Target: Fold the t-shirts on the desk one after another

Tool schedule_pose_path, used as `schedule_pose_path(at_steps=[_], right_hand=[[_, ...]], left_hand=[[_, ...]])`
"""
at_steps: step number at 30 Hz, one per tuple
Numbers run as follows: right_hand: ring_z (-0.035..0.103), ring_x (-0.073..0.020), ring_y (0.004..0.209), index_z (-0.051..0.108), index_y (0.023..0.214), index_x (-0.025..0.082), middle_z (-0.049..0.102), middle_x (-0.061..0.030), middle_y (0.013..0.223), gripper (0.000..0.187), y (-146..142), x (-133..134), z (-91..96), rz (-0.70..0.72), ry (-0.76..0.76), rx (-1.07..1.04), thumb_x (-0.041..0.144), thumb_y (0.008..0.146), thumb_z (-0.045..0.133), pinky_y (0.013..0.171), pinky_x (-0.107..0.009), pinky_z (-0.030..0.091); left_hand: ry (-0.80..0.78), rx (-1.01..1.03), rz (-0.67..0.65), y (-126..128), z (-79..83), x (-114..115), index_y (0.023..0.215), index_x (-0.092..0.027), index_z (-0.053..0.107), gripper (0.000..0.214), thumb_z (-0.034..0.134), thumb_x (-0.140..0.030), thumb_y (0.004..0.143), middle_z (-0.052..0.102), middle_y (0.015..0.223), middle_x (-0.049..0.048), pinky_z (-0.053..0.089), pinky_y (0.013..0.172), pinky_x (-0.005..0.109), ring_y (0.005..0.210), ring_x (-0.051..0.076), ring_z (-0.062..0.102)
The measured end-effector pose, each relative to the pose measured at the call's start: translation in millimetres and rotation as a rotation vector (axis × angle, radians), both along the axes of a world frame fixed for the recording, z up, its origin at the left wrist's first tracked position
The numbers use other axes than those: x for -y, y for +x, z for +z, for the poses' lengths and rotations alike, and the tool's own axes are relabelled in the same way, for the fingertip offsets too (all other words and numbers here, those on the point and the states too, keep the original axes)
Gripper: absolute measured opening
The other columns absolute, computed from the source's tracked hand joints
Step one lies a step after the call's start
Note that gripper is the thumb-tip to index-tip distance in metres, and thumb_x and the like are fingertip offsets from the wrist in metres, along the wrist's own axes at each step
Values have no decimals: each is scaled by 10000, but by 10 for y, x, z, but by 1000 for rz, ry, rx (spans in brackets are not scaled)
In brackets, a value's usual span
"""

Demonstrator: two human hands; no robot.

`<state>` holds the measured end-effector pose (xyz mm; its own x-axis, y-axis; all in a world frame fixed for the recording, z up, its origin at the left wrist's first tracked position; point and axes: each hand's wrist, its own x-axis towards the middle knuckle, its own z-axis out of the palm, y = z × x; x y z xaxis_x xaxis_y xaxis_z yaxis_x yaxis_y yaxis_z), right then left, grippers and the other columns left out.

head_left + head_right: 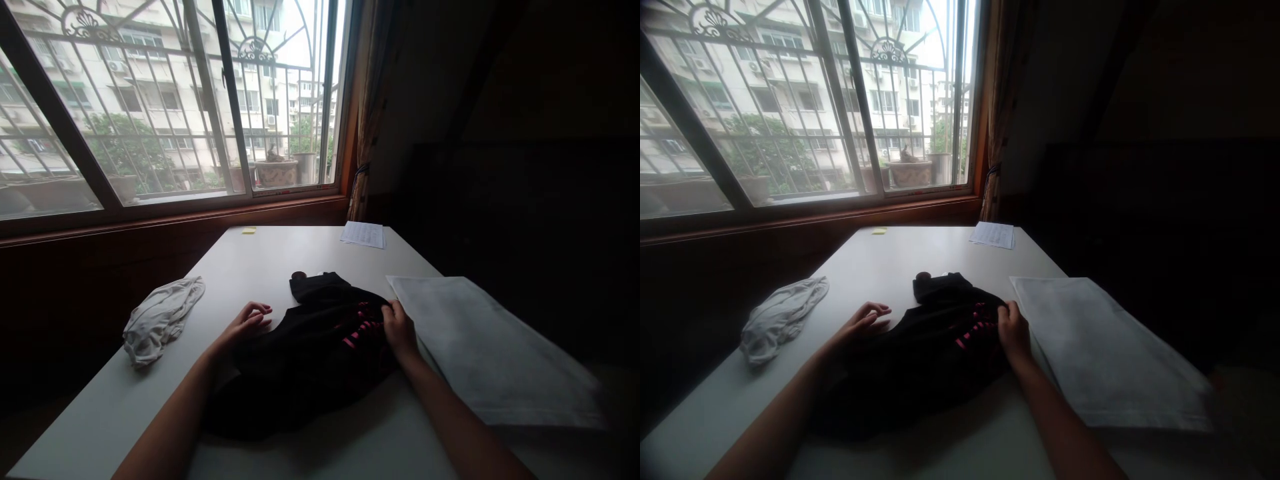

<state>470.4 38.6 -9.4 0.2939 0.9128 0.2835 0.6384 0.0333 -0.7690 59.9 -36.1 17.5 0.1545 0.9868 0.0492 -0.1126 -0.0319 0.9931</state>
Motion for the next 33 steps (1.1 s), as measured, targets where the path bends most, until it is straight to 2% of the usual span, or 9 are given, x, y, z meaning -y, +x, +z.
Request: schedule_pose_path(at_steps=[2, 5, 10, 14, 21, 25, 29, 33], right_hand=[[648, -269, 814, 604, 948, 244, 711, -71, 894, 305, 5, 11, -5, -19, 25, -34, 461, 910, 394, 716, -349, 464], [664, -292, 909, 613, 1002, 230, 723, -99, 982, 344, -20, 35, -1, -19, 69, -32, 481, 889, 406, 797, -376, 487], [674, -300, 998, 621, 1048, 223, 732, -114, 1053, 351, -71, 70, 2, 37, 116, 10, 484, 890, 447, 874, -392, 501], [689, -299, 952, 630, 1052, 212, 740, -125, 1021, 351, -89, 81, -12, 60, 133, 67, 472, 906, 445, 847, -395, 513], [703, -285, 960, 624, 1052, 226, 745, -107, 1027, 320, -100, 138, 8, 98, 120, 75, 455, 924, 440, 864, -401, 530], [705, -290, 1006, 621, 1093, 229, 747, -108, 1076, 319, -93, 229, 14, 100, 97, 66, 448, 924, 462, 903, -422, 533], [698, -273, 1077, 568, 1238, 240, 725, -95, 1189, 380, -57, 328, -10, 109, 96, 10, 435, 916, 512, 924, -404, 544], [683, -268, 1136, 444, 1419, 265, 689, -81, 1288, 532, -20, 406, -13, 111, 97, 17, 408, 916, 542, 932, -402, 555]], left_hand=[[-34, 13, -27, 5, 33, 16, 997, -237, 642, 354, 761, -529, 835, 582, 1349, 93, 463, 1106, 471, 1364, 315, 529], [-52, -88, -68, 13, 74, 30, 1047, -244, 655, 356, 794, -480, 820, 610, 1328, 98, 489, 1068, 463, 1310, 314, 570], [71, -274, -120, 52, 73, 26, 1062, -234, 693, 319, 762, -465, 854, 671, 1159, 82, 495, 1047, 422, 1180, 268, 619], [140, -329, -152, 75, 66, 25, 1055, -218, 706, 313, 716, -483, 888, 656, 1147, 86, 512, 1026, 416, 1121, 253, 624], [181, -460, -68, 111, 169, 41, 992, -204, 708, 362, 646, -550, 907, 663, 1054, 89, 543, 940, 394, 1028, 250, 643], [197, -446, -30, 139, 182, 55, 975, -204, 700, 367, 641, -560, 907, 643, 1064, 89, 555, 917, 394, 1012, 245, 643], [192, -450, -55, 165, 134, 54, 1034, -214, 691, 344, 661, -533, 907, 620, 1120, 88, 542, 970, 403, 1064, 243, 641], [264, -665, -129, 200, 101, 53, 1160, -253, 688, 369, 680, -514, 900, 616, 1186, 99, 500, 1021, 468, 1105, 273, 600]])
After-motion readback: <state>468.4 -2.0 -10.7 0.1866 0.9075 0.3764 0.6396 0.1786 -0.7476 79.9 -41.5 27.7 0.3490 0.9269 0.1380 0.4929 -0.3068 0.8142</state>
